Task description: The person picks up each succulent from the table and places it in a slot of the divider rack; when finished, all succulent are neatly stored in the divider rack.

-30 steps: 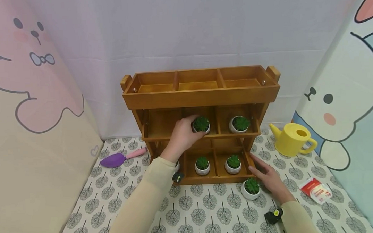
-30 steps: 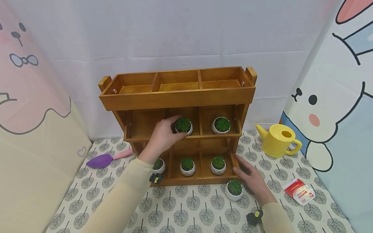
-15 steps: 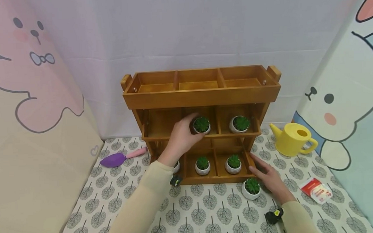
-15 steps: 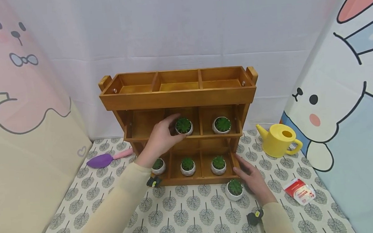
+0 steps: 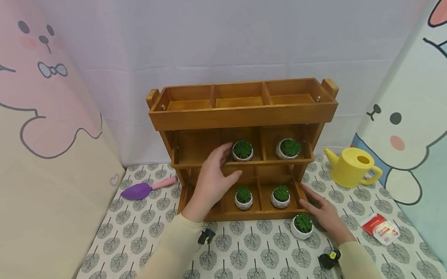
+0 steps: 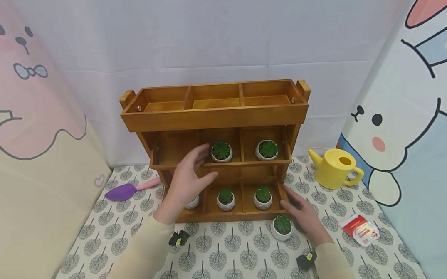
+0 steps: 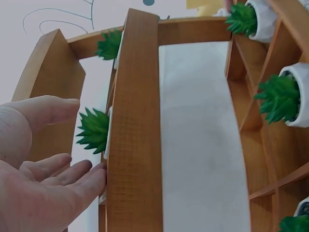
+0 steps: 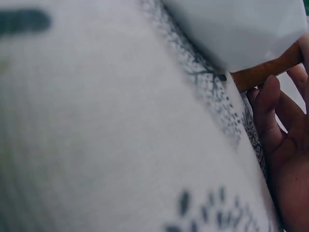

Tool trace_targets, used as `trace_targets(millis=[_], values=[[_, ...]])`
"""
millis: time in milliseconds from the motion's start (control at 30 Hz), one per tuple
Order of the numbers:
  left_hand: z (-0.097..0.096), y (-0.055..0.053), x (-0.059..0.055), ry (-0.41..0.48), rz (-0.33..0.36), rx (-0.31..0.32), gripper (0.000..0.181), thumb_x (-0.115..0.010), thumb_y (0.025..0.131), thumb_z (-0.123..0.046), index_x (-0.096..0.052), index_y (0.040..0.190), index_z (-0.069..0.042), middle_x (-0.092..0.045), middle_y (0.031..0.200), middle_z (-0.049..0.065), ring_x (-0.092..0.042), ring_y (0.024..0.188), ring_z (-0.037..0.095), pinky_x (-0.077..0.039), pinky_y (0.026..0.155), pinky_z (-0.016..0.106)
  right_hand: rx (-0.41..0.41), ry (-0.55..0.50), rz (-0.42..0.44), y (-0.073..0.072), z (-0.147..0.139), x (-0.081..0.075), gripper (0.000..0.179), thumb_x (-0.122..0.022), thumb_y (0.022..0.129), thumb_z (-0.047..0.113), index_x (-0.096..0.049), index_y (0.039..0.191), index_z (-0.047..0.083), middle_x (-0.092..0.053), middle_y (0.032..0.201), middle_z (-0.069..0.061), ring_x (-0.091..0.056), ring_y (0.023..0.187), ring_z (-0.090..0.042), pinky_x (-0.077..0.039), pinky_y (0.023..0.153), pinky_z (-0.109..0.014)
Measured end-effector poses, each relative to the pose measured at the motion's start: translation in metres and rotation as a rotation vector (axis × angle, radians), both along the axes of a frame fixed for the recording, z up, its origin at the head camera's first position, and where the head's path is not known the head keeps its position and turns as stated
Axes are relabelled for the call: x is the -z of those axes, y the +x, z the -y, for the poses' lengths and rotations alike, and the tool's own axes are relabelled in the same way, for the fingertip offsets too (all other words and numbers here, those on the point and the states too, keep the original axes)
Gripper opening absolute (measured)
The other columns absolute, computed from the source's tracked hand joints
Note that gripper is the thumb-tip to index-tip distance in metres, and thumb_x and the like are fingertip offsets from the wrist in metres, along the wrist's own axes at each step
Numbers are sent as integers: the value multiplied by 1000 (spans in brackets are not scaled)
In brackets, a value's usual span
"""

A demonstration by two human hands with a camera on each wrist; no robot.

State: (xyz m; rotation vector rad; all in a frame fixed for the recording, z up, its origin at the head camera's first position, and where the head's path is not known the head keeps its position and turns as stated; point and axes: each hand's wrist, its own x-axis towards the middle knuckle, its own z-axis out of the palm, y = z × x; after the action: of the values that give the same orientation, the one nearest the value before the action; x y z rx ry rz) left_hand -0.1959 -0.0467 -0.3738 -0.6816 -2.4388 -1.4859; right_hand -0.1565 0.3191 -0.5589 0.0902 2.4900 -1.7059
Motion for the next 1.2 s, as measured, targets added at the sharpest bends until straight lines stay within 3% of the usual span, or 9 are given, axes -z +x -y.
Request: trace_targets(millis=[333, 533, 733, 900, 1200], values=[[1, 23, 27, 113, -11, 52, 68, -83, 90, -6, -51, 149, -4, -58, 146, 10, -54, 137, 23, -43, 113, 34, -5, 20, 3, -1, 1, 0, 69, -61, 105, 47, -30, 166, 34, -21, 172, -4, -15, 157, -39, -15, 121, -66], [0, 31, 40, 154, 43, 96, 63, -81, 93, -10, -54, 149, -11, -58, 147, 3, -55, 136, 21, -45, 113, 39, -2, 12, 2, -1, 0, 2, 69, -61, 105, 48, -30, 165, 35, -21, 172, -5, -15, 157, -39, -16, 121, -66], [-3, 37, 59, 108, 139, 134, 63, -82, 93, -13, -55, 149, -15, -57, 149, 0, -54, 136, 19, -45, 112, 39, -1, 25, 4, -1, -1, 1, 69, -61, 104, 50, -31, 165, 38, -22, 172, -3, -16, 157, -38, -18, 121, -66], [-13, 39, 80, 59, 174, 173, 61, -81, 93, -13, -56, 148, -11, -58, 147, 0, -55, 134, 17, -46, 111, 40, -3, 19, -5, -1, 0, 2, 68, -61, 105, 48, -32, 165, 38, -22, 172, -2, -16, 157, -37, -19, 121, -66], [-38, 57, 109, 13, 311, 221, 60, -80, 95, -22, -55, 149, -15, -59, 145, -2, -56, 132, 21, -46, 111, 43, 1, 6, -3, -1, 0, 3, 68, -61, 105, 48, -31, 165, 36, -22, 172, -2, -17, 157, -38, -21, 120, -65]])
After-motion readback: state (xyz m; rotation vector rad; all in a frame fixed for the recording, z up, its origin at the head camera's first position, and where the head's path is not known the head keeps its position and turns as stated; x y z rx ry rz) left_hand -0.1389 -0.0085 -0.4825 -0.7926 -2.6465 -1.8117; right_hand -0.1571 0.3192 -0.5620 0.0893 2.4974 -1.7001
